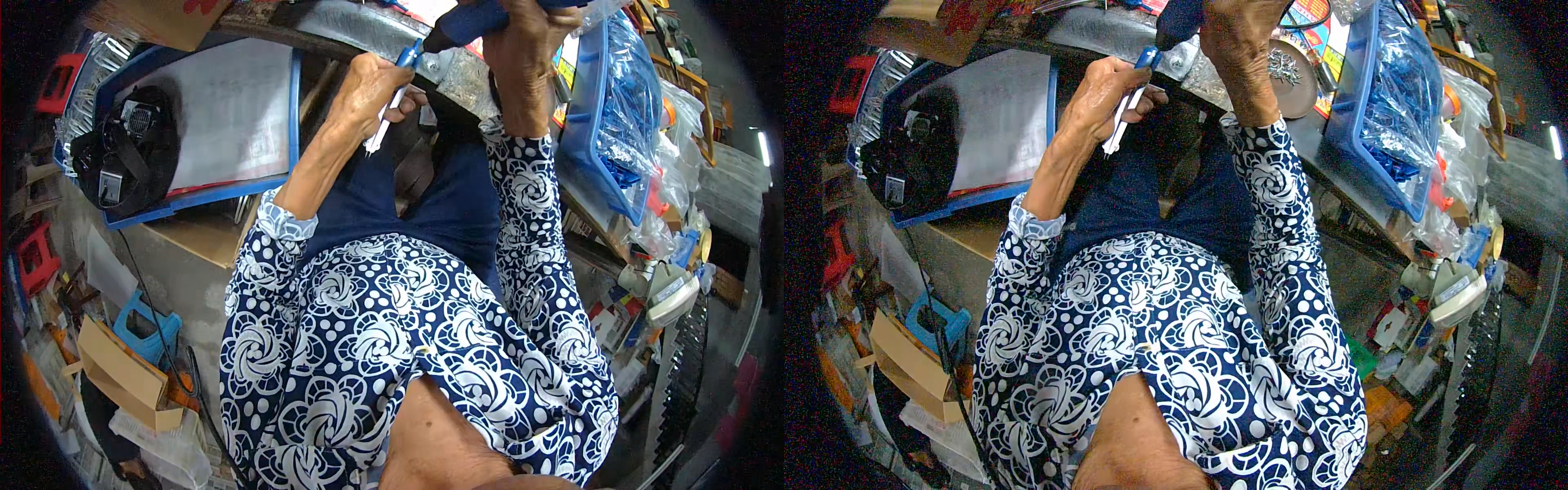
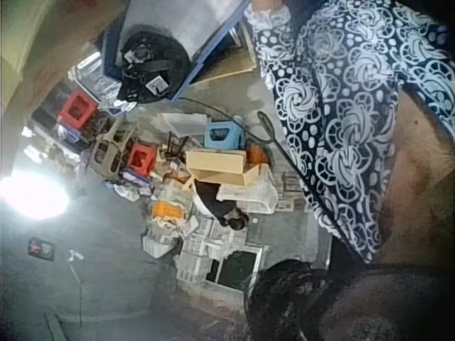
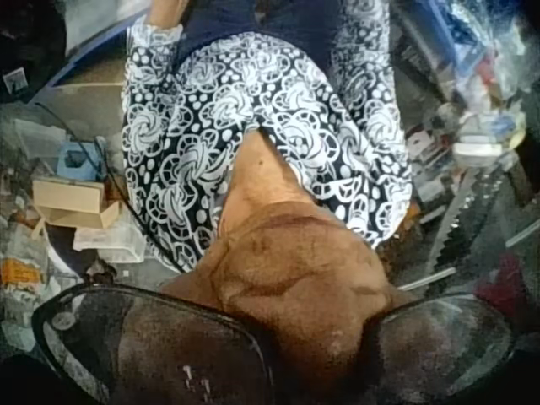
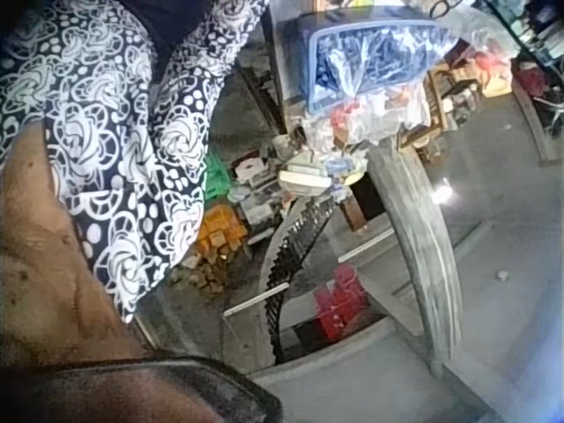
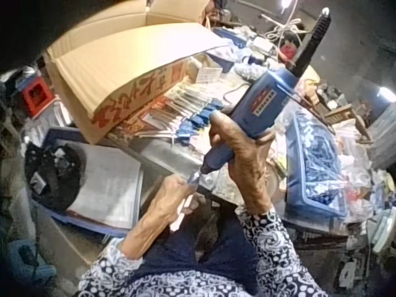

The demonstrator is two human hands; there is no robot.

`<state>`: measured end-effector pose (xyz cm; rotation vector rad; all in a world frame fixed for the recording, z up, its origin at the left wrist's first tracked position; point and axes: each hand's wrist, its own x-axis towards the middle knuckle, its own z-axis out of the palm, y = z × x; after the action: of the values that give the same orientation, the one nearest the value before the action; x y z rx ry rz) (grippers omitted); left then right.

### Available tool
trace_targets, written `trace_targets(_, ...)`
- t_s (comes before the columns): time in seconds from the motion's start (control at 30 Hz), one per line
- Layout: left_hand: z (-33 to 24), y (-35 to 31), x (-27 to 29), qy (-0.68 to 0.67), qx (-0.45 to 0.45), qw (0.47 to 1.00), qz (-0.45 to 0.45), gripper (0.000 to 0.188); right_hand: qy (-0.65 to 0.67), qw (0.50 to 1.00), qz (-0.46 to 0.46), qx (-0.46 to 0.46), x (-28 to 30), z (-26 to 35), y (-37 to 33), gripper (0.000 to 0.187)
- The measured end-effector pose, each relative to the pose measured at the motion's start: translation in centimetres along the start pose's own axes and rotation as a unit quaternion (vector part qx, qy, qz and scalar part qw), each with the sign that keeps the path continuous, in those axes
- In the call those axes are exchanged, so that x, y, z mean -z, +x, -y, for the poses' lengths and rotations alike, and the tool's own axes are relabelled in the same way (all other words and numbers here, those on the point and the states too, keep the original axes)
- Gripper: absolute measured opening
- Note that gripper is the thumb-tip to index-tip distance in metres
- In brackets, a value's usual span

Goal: Assembling small electronic components and parts using a handheld tool at a workbench.

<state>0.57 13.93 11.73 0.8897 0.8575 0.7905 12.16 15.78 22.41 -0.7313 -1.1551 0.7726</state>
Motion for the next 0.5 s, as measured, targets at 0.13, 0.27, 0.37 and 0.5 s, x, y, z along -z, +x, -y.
trace_targets(0.13, -0.35, 0.07, -0.3, -0.028, 0.002, 0.999, 0.018, 0.019, -0.016, 1.0, -0.002, -0.01, 0.3, 0.16, 0.34, 0.012)
trace_targets(0.27, -0.42, 0.12, -0.32, -0.028, 0.015, 0.999, 0.031, 0.018, -0.009, 1.0, -0.005, -0.004, 0.25, 0.05, 0.39, 0.011)
trace_targets(0.37, -0.31, 0.24, -0.63, -0.027, 0.014, 0.999, 0.026, 0.018, -0.015, 1.0, -0.008, -0.004, 0.53, 0.27, 0.35, 0.01)
trace_targets(0.5, 0.09, 0.07, 0.04, -0.022, 0.008, 1.0, 0.016, 0.018, -0.01, 1.0, 0.005, 0.004, 0.39, -0.72, 0.23, 0.01)
